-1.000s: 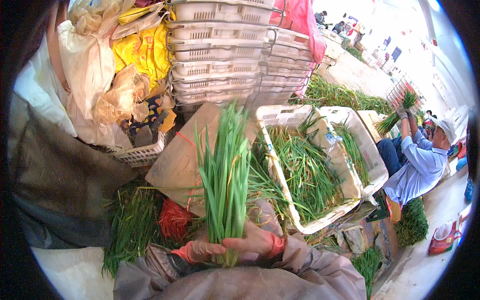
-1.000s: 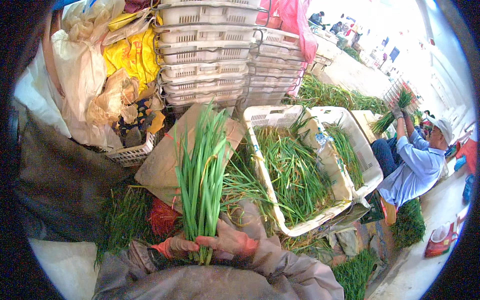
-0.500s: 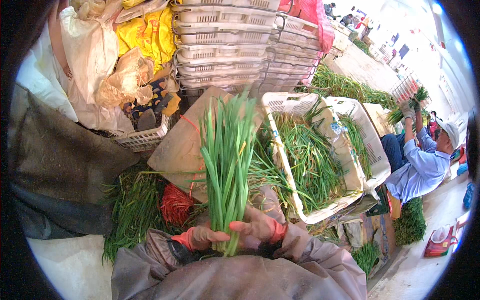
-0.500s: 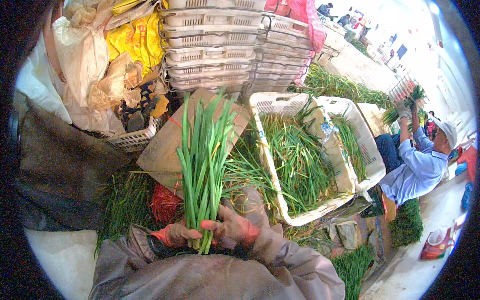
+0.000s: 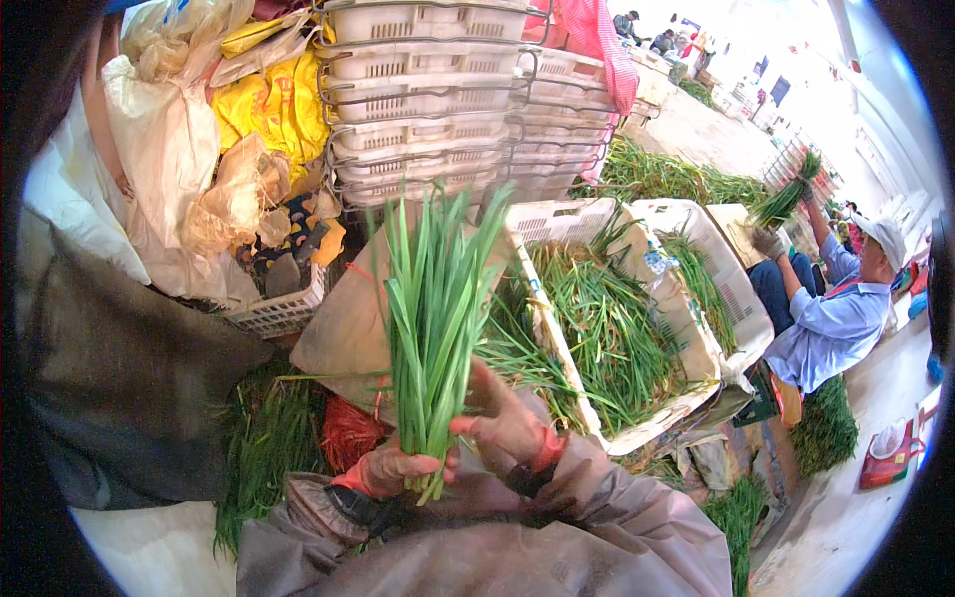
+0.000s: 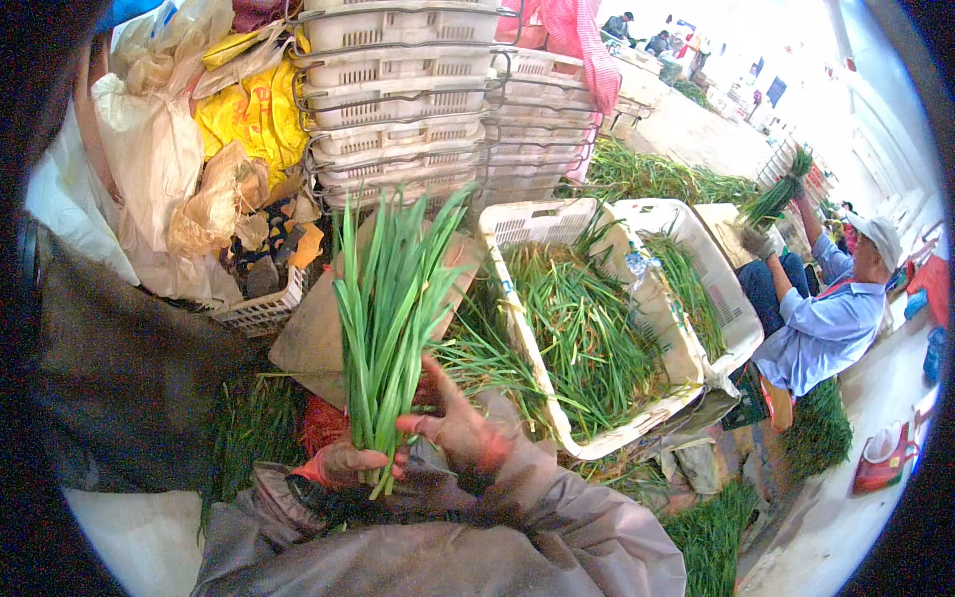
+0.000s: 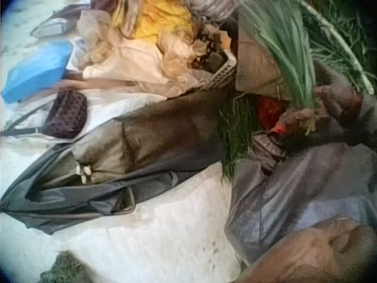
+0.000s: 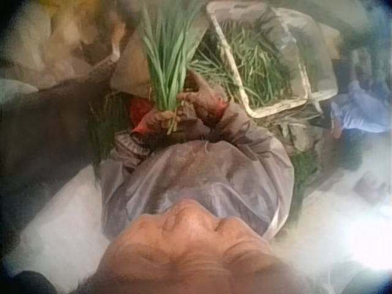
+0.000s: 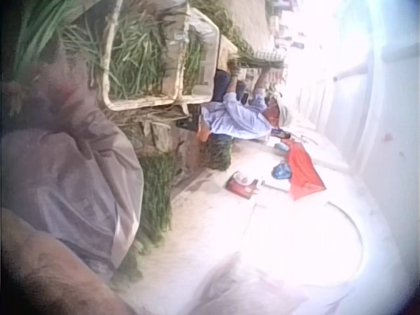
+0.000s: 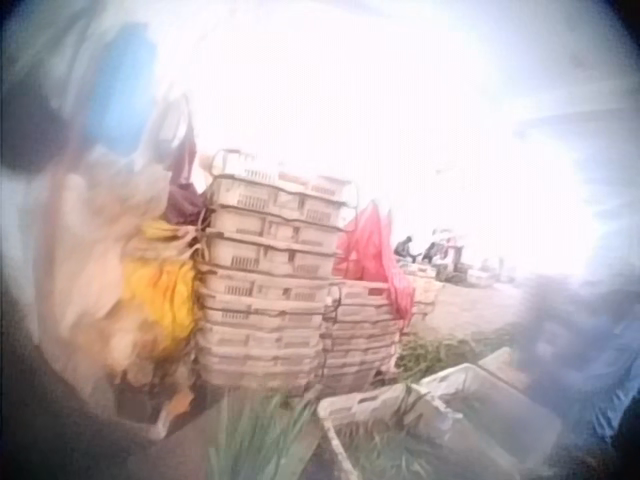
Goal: The person gathers bunches of garlic chives from a pile on the floor, secures them with red ties by hand, and uses a knife to trim the root ends.
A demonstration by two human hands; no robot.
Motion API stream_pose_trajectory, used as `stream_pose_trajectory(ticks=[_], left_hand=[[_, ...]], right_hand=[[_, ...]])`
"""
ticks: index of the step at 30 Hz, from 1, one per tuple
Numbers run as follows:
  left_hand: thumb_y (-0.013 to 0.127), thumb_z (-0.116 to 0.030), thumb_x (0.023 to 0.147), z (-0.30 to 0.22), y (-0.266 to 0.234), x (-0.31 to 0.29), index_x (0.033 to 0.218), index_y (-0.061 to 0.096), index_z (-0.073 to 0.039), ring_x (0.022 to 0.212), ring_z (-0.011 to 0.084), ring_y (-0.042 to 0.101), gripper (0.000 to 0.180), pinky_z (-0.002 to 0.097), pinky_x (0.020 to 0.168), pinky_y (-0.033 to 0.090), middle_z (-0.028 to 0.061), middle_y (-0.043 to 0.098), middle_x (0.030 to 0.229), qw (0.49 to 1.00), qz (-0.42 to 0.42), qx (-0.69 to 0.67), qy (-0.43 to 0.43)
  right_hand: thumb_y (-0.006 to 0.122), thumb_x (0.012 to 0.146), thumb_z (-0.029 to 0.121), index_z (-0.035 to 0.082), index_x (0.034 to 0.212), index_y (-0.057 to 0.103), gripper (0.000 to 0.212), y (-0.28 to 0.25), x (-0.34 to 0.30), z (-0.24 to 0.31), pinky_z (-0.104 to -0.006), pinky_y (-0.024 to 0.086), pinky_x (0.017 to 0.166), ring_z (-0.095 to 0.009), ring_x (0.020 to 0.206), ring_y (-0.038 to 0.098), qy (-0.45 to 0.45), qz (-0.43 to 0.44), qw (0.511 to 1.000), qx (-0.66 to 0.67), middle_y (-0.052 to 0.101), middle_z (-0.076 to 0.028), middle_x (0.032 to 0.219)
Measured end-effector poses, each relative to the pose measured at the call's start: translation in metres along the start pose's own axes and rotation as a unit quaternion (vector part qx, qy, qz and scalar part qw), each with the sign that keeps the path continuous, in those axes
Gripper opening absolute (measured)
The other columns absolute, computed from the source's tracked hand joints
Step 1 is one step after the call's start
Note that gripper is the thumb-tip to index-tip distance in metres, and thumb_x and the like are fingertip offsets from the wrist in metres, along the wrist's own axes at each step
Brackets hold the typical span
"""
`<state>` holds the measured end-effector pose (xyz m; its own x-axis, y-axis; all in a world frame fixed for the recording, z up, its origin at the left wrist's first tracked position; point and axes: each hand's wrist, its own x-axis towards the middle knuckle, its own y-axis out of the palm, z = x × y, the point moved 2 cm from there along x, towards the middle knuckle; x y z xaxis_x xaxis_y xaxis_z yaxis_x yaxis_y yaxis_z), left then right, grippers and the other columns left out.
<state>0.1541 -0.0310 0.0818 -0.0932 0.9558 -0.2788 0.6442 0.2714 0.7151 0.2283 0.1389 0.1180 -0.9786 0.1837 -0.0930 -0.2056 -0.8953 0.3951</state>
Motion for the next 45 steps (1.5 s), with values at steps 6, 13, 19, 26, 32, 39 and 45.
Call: stream_pose_trajectory(ticks=[6,13,19,26,32,39,45], left_hand=[[0.072,-0.021,0.073,-0.010,-0.004,-0.007,0.125,0.040,-0.003,0.085,0.0205,0.061,0.063,0.0325,0.071,0.051,0.0095,0.058,0.097,0.996,0.015,0.078,0.029],[0.073,-0.018,0.072,0.003,-0.013,-0.008,0.125,0.040,-0.003,0.085,0.0210,0.062,0.064,0.0333,0.070,0.052,0.0105,0.058,0.100,0.994,0.069,0.090,-0.006],[0.072,-0.014,0.073,0.005,-0.008,-0.017,0.127,0.040,-0.002,0.086,0.0235,0.063,0.064,0.0343,0.071,0.053,0.0129,0.059,0.101,0.997,0.054,-0.037,-0.037],[0.071,-0.014,0.072,0.008,-0.014,-0.014,0.127,0.040,-0.001,0.084,0.0245,0.063,0.065,0.0354,0.069,0.053,0.0133,0.058,0.101,0.994,0.081,-0.072,0.007],[0.073,-0.013,0.070,0.005,-0.011,-0.025,0.128,0.039,-0.002,0.082,0.0240,0.062,0.068,0.0347,0.068,0.052,0.0133,0.059,0.100,0.996,0.080,-0.029,-0.030],[0.072,-0.014,0.071,0.000,-0.002,-0.027,0.128,0.039,-0.001,0.083,0.0230,0.062,0.068,0.0345,0.071,0.053,0.0123,0.058,0.099,0.996,0.061,-0.066,-0.027],[0.071,-0.016,0.071,0.003,-0.015,-0.021,0.128,0.037,-0.002,0.085,0.0223,0.062,0.068,0.0351,0.076,0.052,0.0113,0.056,0.098,0.996,0.026,-0.087,-0.005]], right_hand=[[0.068,0.077,0.003,0.009,0.137,0.035,0.068,-0.040,0.017,0.076,-0.0329,0.050,0.078,-0.024,0.093,0.058,-0.236,-0.210,0.873,-0.370,0.056,-0.017,0.111],[0.066,0.081,0.018,0.013,0.103,0.062,0.024,-0.030,0.046,0.089,-0.0326,0.048,0.061,-0.024,0.064,0.061,-0.241,-0.167,0.701,-0.650,0.061,-0.011,0.070],[0.060,0.086,0.027,0.007,0.084,0.064,0.021,-0.048,0.034,0.117,-0.0389,0.050,0.062,-0.034,0.071,0.063,-0.285,-0.278,0.754,-0.523,0.065,-0.014,0.078],[0.064,0.086,0.020,0.001,0.096,0.064,0.022,-0.083,0.003,0.142,-0.0232,0.047,0.059,-0.009,0.066,0.057,-0.171,-0.297,0.888,-0.308,0.063,-0.003,0.074],[0.069,0.081,0.023,0.014,0.131,0.046,0.056,-0.028,0.041,0.101,-0.0266,0.043,0.056,-0.011,0.059,0.051,-0.035,-0.106,0.856,-0.505,0.055,-0.003,0.063],[0.064,0.082,0.018,0.002,0.092,0.064,0.019,-0.036,0.033,0.097,-0.0287,0.046,0.057,-0.013,0.060,0.056,-0.169,-0.179,0.828,-0.503,0.060,-0.009,0.067],[0.062,0.083,0.021,0.008,0.090,0.064,0.014,-0.063,0.007,0.115,-0.0344,0.048,0.056,-0.025,0.061,0.062,-0.217,-0.326,0.762,-0.515,0.062,-0.014,0.070]])
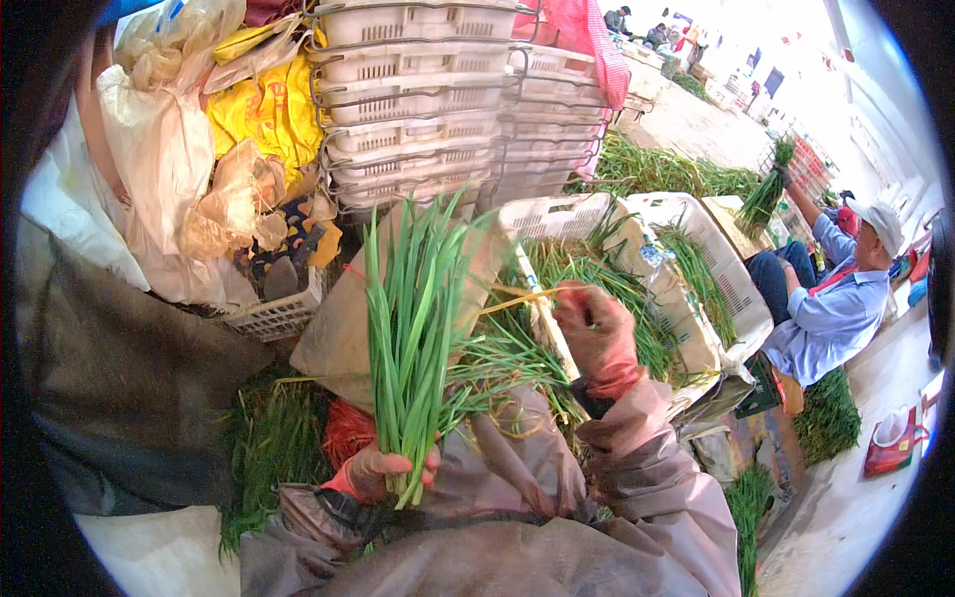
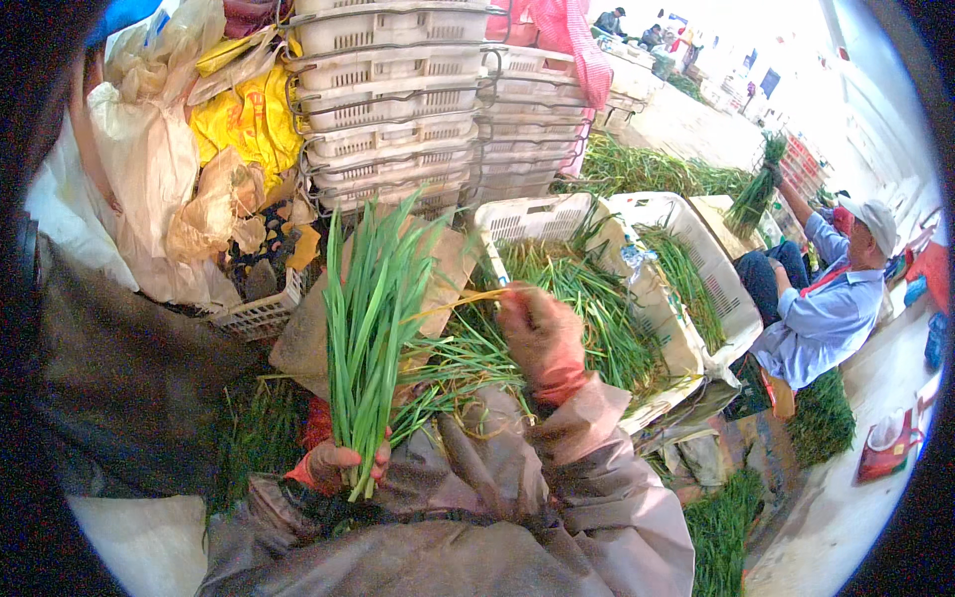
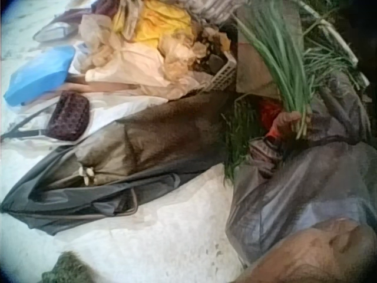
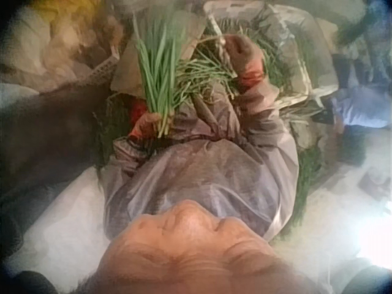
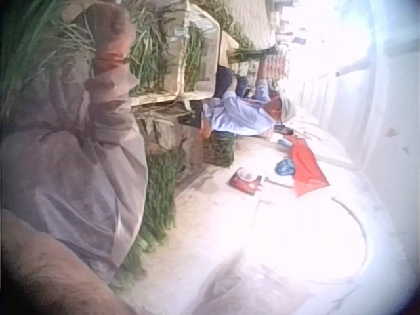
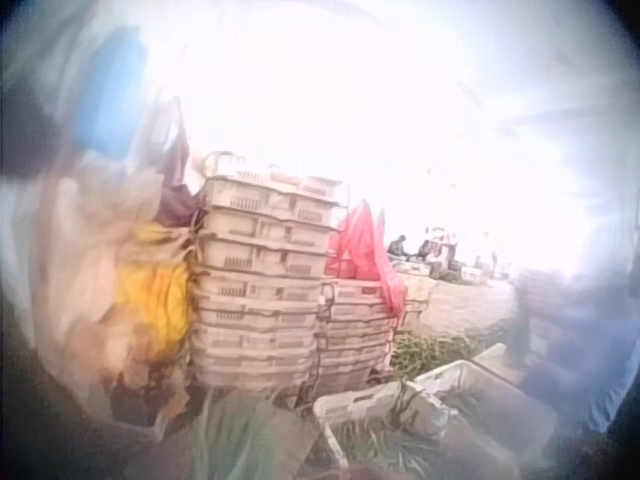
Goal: The person gathers bunches of garlic chives from a pile on the floor, secures them with red ties by hand, and uses a knife to trim the root ends.
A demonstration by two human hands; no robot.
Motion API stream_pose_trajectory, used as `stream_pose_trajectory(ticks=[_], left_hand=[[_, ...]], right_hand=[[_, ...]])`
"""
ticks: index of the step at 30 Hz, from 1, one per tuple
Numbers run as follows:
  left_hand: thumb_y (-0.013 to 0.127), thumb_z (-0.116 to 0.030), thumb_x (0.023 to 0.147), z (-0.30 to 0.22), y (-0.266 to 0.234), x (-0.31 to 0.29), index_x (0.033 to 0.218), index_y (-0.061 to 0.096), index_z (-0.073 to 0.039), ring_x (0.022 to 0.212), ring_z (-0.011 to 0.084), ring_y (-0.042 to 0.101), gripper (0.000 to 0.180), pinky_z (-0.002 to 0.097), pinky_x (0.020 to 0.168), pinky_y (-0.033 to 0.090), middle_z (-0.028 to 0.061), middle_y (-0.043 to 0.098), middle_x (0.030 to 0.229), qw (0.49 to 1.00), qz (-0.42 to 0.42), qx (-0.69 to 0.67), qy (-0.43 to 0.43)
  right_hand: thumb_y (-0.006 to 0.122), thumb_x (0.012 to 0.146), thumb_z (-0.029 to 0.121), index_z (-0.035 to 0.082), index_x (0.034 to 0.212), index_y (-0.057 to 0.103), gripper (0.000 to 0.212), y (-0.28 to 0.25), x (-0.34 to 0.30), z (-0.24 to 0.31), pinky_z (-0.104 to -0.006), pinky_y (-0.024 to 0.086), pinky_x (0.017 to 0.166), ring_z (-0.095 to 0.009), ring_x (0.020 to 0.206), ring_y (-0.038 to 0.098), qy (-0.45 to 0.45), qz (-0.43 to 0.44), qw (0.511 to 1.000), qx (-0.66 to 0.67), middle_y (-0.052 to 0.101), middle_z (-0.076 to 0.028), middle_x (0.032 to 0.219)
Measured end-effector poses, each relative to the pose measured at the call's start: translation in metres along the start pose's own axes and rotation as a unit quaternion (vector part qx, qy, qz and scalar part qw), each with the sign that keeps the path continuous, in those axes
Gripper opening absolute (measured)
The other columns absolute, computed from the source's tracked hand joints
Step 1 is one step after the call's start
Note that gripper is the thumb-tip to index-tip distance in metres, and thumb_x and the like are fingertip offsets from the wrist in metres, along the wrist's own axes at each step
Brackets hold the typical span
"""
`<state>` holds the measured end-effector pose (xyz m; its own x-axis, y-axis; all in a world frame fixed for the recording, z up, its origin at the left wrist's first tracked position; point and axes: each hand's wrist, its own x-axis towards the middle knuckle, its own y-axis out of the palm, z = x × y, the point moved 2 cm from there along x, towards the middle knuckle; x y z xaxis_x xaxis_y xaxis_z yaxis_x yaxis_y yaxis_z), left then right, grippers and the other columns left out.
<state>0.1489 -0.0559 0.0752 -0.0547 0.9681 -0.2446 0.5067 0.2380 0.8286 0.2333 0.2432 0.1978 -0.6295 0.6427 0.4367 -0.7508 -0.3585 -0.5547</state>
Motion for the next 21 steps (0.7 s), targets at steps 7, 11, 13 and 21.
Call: stream_pose_trajectory(ticks=[7,11,13,21], left_hand=[[0.072,-0.019,0.070,0.003,-0.006,-0.003,0.128,0.039,-0.003,0.083,0.0204,0.055,0.069,0.0350,0.076,0.048,0.0078,0.055,0.094,0.997,0.034,-0.061,0.040],[0.072,-0.019,0.070,-0.007,0.011,-0.005,0.128,0.039,-0.004,0.081,0.0202,0.055,0.069,0.0339,0.072,0.048,0.0076,0.056,0.092,0.996,0.016,-0.059,0.067],[0.071,-0.020,0.070,-0.019,0.019,-0.001,0.126,0.041,-0.004,0.078,0.0200,0.058,0.066,0.0323,0.069,0.050,0.0078,0.058,0.091,0.995,0.025,-0.024,0.094],[0.069,-0.016,0.074,-0.042,0.021,0.028,0.142,0.022,-0.012,0.079,0.0167,0.059,0.083,0.0323,0.071,0.052,0.0065,0.057,0.095,0.990,-0.069,-0.016,0.120]], right_hand=[[0.058,0.089,0.009,0.001,0.087,0.062,0.009,-0.050,0.016,-0.040,-0.0236,0.049,0.059,-0.011,0.065,0.058,0.131,-0.148,0.950,0.242,0.063,-0.006,0.076],[0.065,0.083,0.020,0.008,0.105,0.062,0.026,-0.031,-0.003,-0.123,-0.0306,0.047,0.060,-0.018,0.066,0.060,0.048,0.165,0.970,-0.172,0.067,-0.011,0.086],[0.068,0.078,0.017,0.009,0.117,0.055,0.042,-0.013,-0.036,-0.130,-0.0304,0.049,0.067,-0.018,0.076,0.062,0.001,0.361,0.910,-0.202,0.066,-0.012,0.084],[0.063,0.087,0.014,0.002,0.111,0.060,0.028,0.060,-0.083,-0.018,-0.0234,0.046,0.072,-0.007,0.083,0.055,0.115,0.448,0.866,0.191,0.063,-0.003,0.096]])
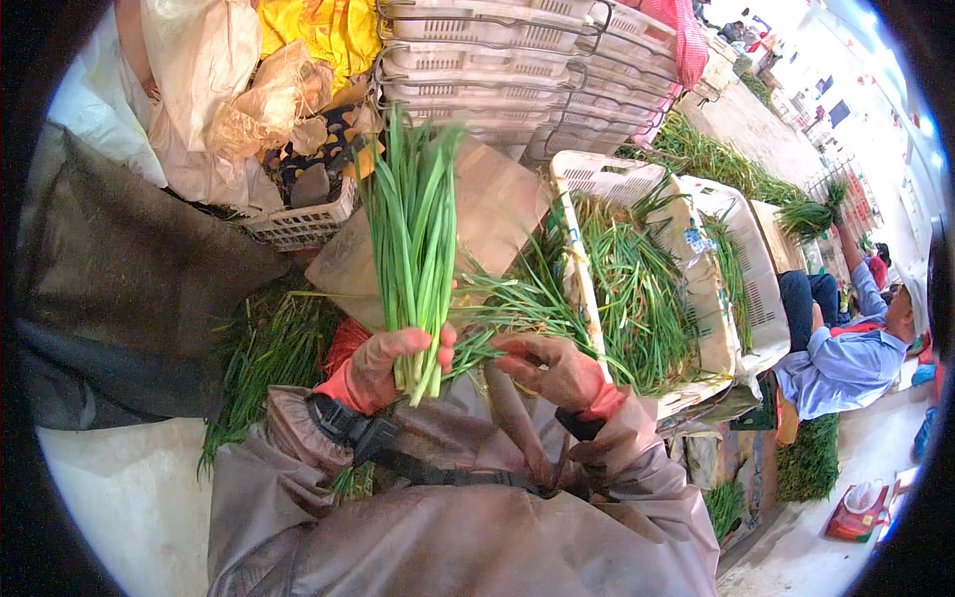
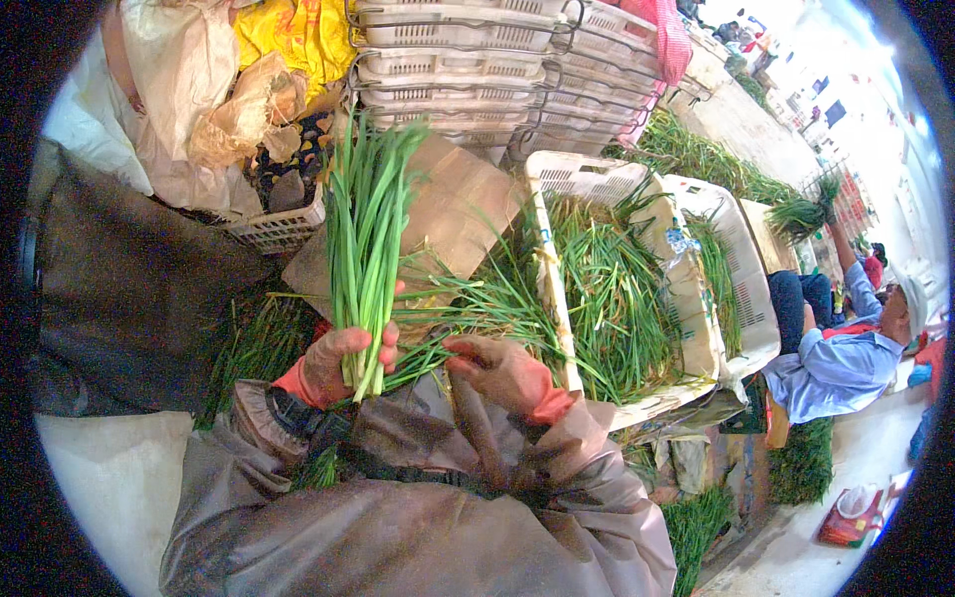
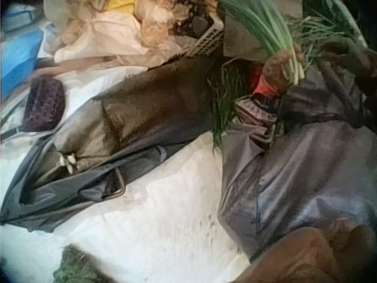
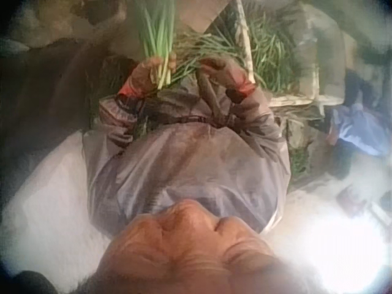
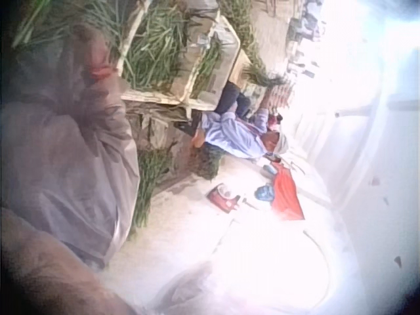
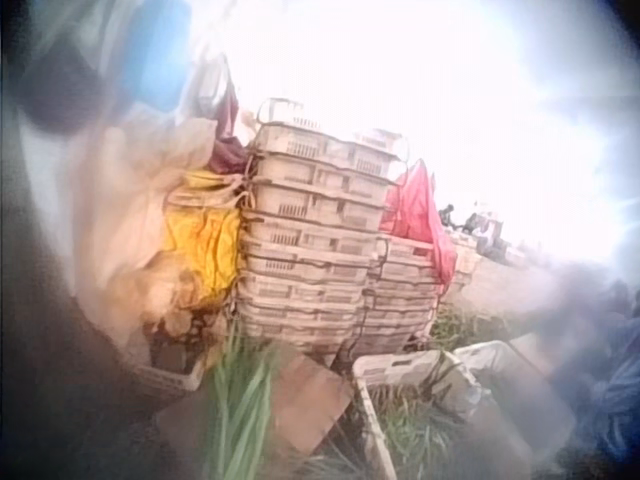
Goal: The person gathers bunches of garlic chives from a pile on the floor, secures them with red ties by hand, and uses a knife to trim the root ends.
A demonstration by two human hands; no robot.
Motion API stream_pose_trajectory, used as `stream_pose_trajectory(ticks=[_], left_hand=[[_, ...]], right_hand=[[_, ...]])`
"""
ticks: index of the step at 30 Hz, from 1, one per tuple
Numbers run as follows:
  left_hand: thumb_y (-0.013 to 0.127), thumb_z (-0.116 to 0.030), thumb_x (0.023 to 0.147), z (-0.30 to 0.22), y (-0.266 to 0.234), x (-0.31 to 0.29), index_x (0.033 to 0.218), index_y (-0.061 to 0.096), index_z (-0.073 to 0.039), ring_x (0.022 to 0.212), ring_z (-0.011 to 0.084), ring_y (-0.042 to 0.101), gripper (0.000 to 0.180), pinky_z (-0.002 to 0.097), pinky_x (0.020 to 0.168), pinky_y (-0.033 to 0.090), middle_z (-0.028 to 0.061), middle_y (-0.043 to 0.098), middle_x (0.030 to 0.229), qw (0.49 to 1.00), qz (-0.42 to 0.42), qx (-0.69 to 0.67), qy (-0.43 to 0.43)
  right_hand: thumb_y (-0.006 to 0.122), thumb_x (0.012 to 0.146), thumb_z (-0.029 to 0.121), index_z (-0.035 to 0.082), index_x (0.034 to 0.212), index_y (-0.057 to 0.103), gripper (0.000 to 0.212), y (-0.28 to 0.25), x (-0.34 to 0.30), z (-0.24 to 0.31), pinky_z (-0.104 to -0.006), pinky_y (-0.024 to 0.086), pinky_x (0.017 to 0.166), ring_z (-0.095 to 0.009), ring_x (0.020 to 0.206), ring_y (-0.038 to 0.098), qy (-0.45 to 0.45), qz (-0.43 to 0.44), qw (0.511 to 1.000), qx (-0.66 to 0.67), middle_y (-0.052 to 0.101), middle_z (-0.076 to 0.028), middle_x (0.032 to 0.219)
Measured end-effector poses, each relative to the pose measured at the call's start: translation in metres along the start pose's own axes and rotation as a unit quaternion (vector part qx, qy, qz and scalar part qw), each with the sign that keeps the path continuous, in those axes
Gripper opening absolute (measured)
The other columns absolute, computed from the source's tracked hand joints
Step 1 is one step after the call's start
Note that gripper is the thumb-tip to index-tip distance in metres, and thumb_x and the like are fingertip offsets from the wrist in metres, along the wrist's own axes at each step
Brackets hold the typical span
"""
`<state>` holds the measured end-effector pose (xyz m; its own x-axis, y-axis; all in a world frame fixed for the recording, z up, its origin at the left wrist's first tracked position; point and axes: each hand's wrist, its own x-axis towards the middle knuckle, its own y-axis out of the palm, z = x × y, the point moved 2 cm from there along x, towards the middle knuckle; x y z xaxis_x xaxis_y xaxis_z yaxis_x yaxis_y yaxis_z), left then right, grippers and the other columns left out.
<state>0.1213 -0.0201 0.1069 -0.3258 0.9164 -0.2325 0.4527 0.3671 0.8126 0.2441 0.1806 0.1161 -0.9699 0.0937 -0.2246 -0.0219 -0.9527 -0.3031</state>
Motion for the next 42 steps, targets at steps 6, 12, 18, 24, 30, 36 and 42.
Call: stream_pose_trajectory(ticks=[6,12,18,24,30,36,42], left_hand=[[0.064,-0.021,0.080,-0.002,0.015,0.017,0.112,0.054,0.000,0.080,0.0162,0.061,0.040,0.0308,0.064,0.053,0.0071,0.061,0.088,0.998,-0.047,0.025,0.032],[0.064,-0.018,0.076,0.002,0.037,0.055,0.108,0.058,-0.005,0.075,0.0160,0.061,0.035,0.0300,0.067,0.051,0.0063,0.063,0.087,0.936,-0.095,0.322,-0.108],[0.073,-0.012,0.069,0.026,0.015,0.069,0.111,0.051,-0.004,0.085,0.0165,0.060,0.048,0.0308,0.071,0.049,0.0087,0.062,0.095,0.941,0.140,0.305,-0.049],[0.076,-0.014,0.069,0.055,0.013,0.046,0.119,0.048,-0.003,0.090,0.0165,0.058,0.058,0.0308,0.073,0.049,0.0076,0.060,0.104,0.853,0.204,0.316,-0.362],[0.076,-0.016,0.072,0.044,0.016,0.052,0.129,0.037,-0.003,0.091,0.0151,0.057,0.070,0.0304,0.075,0.049,0.0082,0.058,0.108,0.867,0.303,0.267,-0.291],[0.069,-0.026,0.079,-0.049,-0.005,0.063,0.137,0.029,-0.007,0.106,0.0211,0.054,0.072,0.0350,0.090,0.045,0.0086,0.053,0.120,0.984,0.080,0.158,0.008],[0.053,-0.027,0.092,-0.028,-0.098,-0.030,0.132,0.039,-0.004,0.102,0.0213,0.056,0.048,0.0351,0.086,0.047,0.0088,0.058,0.110,0.937,-0.254,0.167,0.172]], right_hand=[[0.061,0.089,0.021,0.003,0.110,0.061,0.028,0.003,-0.005,0.038,-0.0207,0.044,0.065,-0.008,0.077,0.054,0.009,-0.018,1.000,-0.024,0.062,-0.002,0.095],[0.063,0.086,0.013,0.001,0.114,0.057,0.031,-0.002,-0.001,0.018,-0.0266,0.049,0.072,-0.013,0.086,0.060,0.013,-0.147,0.979,0.138,0.063,-0.009,0.104],[0.064,0.079,0.024,0.016,0.112,0.061,0.033,0.019,-0.029,0.051,-0.0372,0.047,0.087,-0.025,0.108,0.057,-0.354,-0.002,0.833,-0.424,0.060,-0.006,0.113],[0.053,0.078,0.028,0.026,0.133,0.042,0.056,-0.001,-0.012,0.018,-0.0477,0.024,0.106,-0.023,0.124,0.042,-0.308,-0.008,0.721,-0.621,0.049,-0.002,0.129],[0.052,0.078,0.016,0.018,0.132,0.043,0.054,-0.029,0.009,0.010,-0.0439,0.042,0.092,-0.024,0.092,0.060,-0.290,0.080,0.772,-0.559,0.062,-0.006,0.094],[0.052,0.073,0.003,0.007,0.129,0.042,0.056,-0.084,0.091,0.065,-0.0393,0.046,0.048,-0.029,0.065,0.057,-0.273,0.025,0.679,-0.681,0.055,-0.013,0.073],[0.048,0.080,0.010,0.008,0.125,0.045,0.045,-0.102,0.207,0.115,-0.0407,0.038,0.096,-0.026,0.086,0.061,-0.277,-0.111,0.679,-0.671,0.062,-0.011,0.092]])
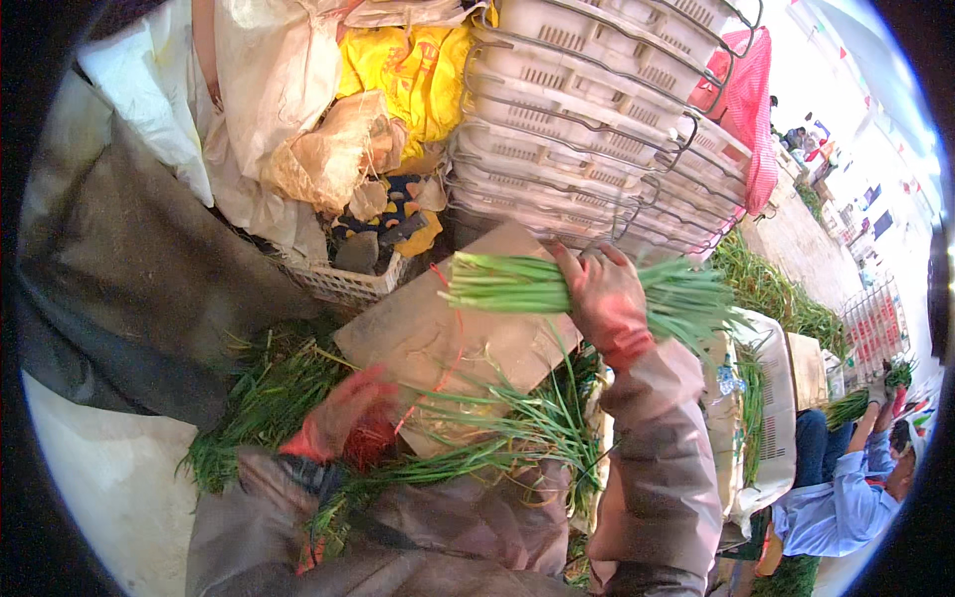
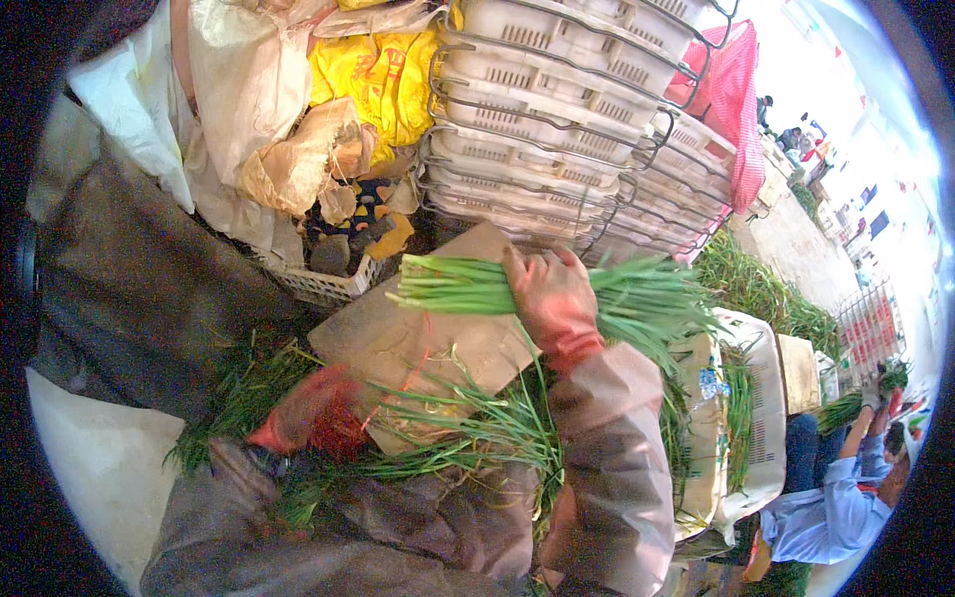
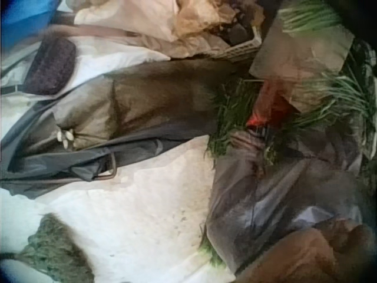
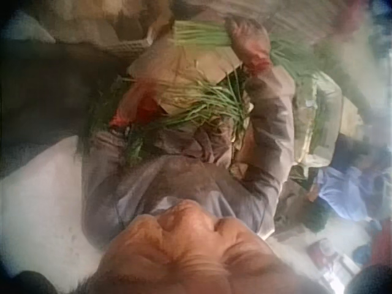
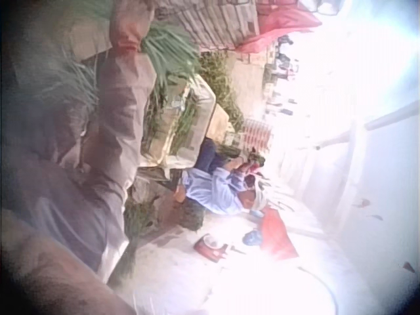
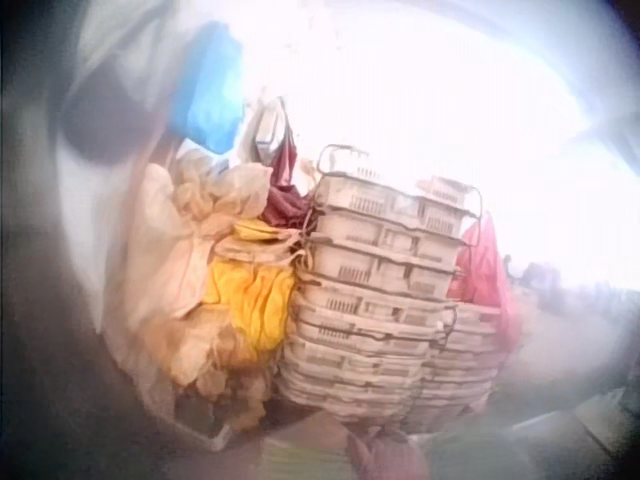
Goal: The person gathers bunches of garlic chives from a pile on the floor, secures them with red ties by hand, and uses a knife to trim the root ends.
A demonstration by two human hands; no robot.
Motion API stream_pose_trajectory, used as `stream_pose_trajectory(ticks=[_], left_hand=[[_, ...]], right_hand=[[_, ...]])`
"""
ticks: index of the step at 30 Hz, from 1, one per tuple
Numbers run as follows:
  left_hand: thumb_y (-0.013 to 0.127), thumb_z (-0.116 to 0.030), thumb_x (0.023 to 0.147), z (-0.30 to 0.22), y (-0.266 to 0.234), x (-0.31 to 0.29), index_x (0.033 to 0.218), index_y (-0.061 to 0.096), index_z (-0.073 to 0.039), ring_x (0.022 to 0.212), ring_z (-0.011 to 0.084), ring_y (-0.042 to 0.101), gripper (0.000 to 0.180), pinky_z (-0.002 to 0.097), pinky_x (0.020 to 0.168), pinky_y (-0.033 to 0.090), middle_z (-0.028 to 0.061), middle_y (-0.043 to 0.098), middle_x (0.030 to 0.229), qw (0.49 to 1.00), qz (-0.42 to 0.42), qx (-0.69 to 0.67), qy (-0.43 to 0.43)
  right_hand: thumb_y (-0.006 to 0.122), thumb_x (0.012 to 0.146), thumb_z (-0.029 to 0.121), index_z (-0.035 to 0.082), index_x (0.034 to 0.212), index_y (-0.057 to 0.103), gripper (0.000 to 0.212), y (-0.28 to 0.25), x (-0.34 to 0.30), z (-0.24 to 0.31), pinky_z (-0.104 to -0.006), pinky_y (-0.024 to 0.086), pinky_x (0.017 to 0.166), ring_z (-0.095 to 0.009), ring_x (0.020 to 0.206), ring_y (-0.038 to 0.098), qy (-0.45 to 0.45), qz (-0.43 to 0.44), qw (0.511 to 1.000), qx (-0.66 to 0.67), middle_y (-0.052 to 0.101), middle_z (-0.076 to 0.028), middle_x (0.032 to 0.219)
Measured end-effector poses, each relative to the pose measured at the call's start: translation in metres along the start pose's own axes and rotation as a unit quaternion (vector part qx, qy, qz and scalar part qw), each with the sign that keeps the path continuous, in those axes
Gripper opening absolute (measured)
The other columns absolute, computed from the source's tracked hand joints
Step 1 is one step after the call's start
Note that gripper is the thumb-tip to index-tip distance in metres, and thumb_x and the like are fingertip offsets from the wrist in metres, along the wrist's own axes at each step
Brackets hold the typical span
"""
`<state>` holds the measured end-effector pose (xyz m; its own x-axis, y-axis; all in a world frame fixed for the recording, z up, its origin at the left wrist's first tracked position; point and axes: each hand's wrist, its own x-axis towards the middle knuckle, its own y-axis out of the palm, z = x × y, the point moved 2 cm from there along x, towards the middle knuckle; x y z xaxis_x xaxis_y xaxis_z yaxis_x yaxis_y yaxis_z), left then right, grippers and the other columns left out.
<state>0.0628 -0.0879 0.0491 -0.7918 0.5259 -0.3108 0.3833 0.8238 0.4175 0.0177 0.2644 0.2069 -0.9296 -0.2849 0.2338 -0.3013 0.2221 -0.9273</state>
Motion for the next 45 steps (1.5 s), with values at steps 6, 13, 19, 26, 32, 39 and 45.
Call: stream_pose_trajectory(ticks=[6,13,19,26,32,39,45], left_hand=[[0.060,-0.029,0.088,0.061,-0.013,-0.062,0.132,0.038,-0.001,0.096,0.0246,0.060,0.056,0.0360,0.083,0.049,0.0136,0.058,0.110,0.990,-0.081,0.000,-0.112],[0.058,-0.024,0.089,0.091,-0.013,-0.076,0.133,0.034,0.001,0.095,0.0261,0.060,0.056,0.0369,0.082,0.049,0.0173,0.057,0.114,0.976,-0.082,0.027,-0.201],[0.057,-0.020,0.089,0.104,-0.010,-0.053,0.127,0.043,-0.003,0.089,0.0241,0.062,0.044,0.0335,0.077,0.050,0.0148,0.060,0.105,0.989,-0.032,0.059,-0.133],[0.050,-0.012,0.090,0.071,0.006,-0.039,0.121,0.051,-0.001,0.073,0.0147,0.061,0.032,0.0269,0.068,0.049,0.0101,0.061,0.097,0.982,-0.070,0.131,-0.117],[0.051,-0.012,0.090,0.067,0.007,-0.037,0.109,0.060,-0.002,0.067,0.0107,0.060,0.023,0.0231,0.062,0.047,0.0073,0.063,0.092,0.978,-0.064,0.177,-0.089],[0.051,-0.012,0.090,0.066,0.022,-0.047,0.107,0.061,-0.002,0.068,0.0094,0.058,0.022,0.0223,0.063,0.046,0.0062,0.063,0.093,0.980,-0.057,0.181,-0.061],[0.053,-0.013,0.089,0.066,0.040,-0.061,0.111,0.057,-0.001,0.069,0.0110,0.060,0.026,0.0240,0.065,0.047,0.0075,0.063,0.094,0.974,-0.056,0.209,-0.067]], right_hand=[[0.047,0.086,0.017,0.015,0.136,0.034,0.051,0.157,0.031,0.040,-0.0472,0.042,0.088,-0.026,0.088,0.058,-0.035,0.056,0.995,-0.079,0.061,-0.003,0.091],[0.072,0.067,0.047,0.022,0.144,0.017,0.098,0.202,0.008,0.107,-0.0545,0.013,0.108,-0.031,0.137,0.017,0.080,0.154,0.968,0.183,0.021,-0.009,0.147],[0.075,0.067,0.038,0.014,0.140,0.028,0.090,0.169,-0.013,0.074,-0.0449,0.032,0.102,-0.033,0.131,0.031,0.057,0.169,0.959,0.222,0.030,-0.014,0.143],[0.065,0.078,0.019,0.005,0.103,0.062,0.029,0.069,-0.182,-0.003,-0.0352,0.050,0.070,-0.029,0.079,0.064,0.295,0.109,0.834,0.453,0.065,-0.015,0.085],[0.063,0.080,0.022,0.011,0.098,0.065,0.021,0.058,-0.254,0.065,-0.0387,0.050,0.068,-0.031,0.080,0.062,0.262,0.133,0.859,0.420,0.065,-0.012,0.086],[0.052,0.085,0.016,0.014,0.118,0.056,0.033,0.103,-0.185,0.150,-0.0358,0.050,0.073,-0.027,0.082,0.062,0.286,0.337,0.711,0.547,0.063,-0.009,0.101],[0.049,0.086,0.025,0.015,0.111,0.059,0.029,0.119,-0.183,0.187,-0.0407,0.050,0.061,-0.028,0.078,0.063,0.141,0.323,0.905,0.237,0.062,-0.013,0.091]])
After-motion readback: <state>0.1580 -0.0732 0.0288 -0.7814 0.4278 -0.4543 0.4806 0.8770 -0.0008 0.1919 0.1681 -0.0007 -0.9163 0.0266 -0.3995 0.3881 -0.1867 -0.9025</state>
